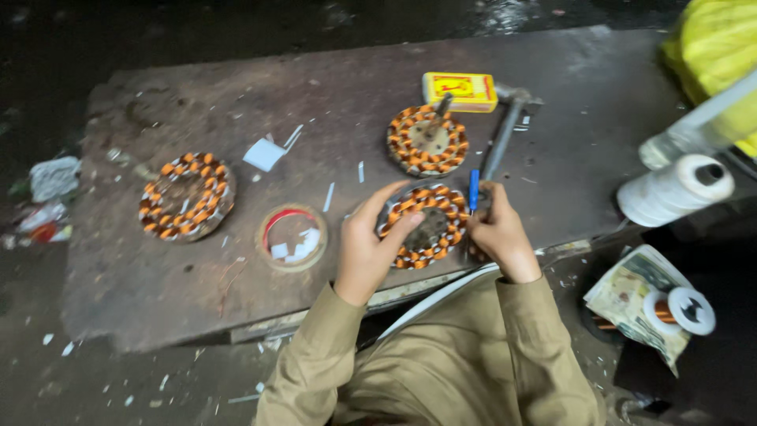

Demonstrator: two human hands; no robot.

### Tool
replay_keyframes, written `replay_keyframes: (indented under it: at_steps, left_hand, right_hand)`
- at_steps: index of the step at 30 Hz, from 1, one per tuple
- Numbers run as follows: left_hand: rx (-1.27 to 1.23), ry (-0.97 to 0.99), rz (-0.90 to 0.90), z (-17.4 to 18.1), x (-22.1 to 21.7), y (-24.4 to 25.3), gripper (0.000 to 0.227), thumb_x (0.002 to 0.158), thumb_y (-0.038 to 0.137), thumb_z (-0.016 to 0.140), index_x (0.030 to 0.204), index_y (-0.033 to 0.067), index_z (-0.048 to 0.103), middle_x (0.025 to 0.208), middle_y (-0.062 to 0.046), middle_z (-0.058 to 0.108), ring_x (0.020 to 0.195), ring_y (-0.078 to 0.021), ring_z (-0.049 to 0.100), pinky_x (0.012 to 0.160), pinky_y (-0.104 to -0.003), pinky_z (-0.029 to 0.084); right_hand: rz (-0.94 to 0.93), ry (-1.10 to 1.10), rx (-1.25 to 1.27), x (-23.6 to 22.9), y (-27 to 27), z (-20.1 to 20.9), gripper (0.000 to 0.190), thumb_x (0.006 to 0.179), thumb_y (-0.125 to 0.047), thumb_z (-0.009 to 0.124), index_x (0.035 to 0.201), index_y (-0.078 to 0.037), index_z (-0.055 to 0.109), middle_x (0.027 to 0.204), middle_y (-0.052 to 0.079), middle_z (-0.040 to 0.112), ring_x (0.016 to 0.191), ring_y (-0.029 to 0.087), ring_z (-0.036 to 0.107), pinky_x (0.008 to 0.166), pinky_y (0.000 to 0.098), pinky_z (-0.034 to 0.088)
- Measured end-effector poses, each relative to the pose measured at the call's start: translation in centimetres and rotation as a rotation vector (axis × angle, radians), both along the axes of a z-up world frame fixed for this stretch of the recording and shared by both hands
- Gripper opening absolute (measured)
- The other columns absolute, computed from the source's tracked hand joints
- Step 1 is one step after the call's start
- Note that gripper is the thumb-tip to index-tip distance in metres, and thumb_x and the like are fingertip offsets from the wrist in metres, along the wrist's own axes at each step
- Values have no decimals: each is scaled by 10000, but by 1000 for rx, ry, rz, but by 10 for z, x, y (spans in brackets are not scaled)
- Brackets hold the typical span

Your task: The person inserts small white insulating pieces into the slots of a copper-wound stator core using a blue-handled screwdriver. They repeatedly pick up the insulators from a container and push them into place within the stator slots.

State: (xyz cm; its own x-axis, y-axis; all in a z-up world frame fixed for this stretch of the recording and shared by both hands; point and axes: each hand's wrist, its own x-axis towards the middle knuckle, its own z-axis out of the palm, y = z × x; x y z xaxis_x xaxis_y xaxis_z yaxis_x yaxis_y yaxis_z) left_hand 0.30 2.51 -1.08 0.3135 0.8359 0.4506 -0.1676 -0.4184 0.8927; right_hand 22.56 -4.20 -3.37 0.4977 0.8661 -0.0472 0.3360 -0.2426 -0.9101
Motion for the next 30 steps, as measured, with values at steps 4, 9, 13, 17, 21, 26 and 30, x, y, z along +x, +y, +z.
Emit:
replay_keyframes:
  at_steps: [4,9,13,17,21,26,30]
  left_hand:
    - [98,159,39,2,-24,3,427,913,212,758,1283,21,665,1080,-154,737,958,-234,727,847,-335,551]
    - [310,463,340,5,-92,25,156,958,118,685,1077,34,743,1023,-166,739,938,-346,714,828,-402,545]
    - [296,763,245,-11,-111,45,165,812,99,737,961,30,757,970,-191,733,874,-394,697,773,-459,541]
    - [266,837,235,-22,-97,51,182,757,71,740,936,39,753,946,-178,735,869,-387,702,752,-474,537]
    - [185,840,281,-22,-98,46,172,768,55,735,936,69,769,864,-149,749,809,-355,716,727,-464,540]
    - [38,694,372,-17,-115,36,111,838,106,757,926,46,725,835,-137,750,752,-276,752,656,-396,559]
    - [106,588,400,-14,-127,31,106,869,83,740,933,15,691,866,-139,756,734,-264,754,644,-371,560]
  right_hand:
    - [-32,-317,88,2,4,-11,549,836,23,637,1360,-90,515,651,41,594,542,124,575,489,289,458]
    - [-191,-505,211,-14,-17,0,416,914,-81,780,1277,-36,582,652,30,580,568,103,529,559,255,435]
    - [-284,-349,404,-37,-36,7,186,1016,-128,761,1056,11,645,709,-24,540,667,26,444,600,203,375]
    - [-322,-334,432,-53,-53,18,250,1034,-132,754,888,29,631,714,-53,523,687,4,407,599,192,351]
    - [-304,-267,418,-65,-69,31,237,1017,-129,743,872,21,631,711,-66,513,669,-4,402,583,191,333]
    - [-228,-214,420,-77,-78,35,212,1013,-115,728,875,15,632,719,-78,558,664,-10,429,586,182,356]
    - [-174,-155,414,-86,-74,37,207,1030,-103,728,888,19,639,745,-41,537,688,10,419,610,191,339]
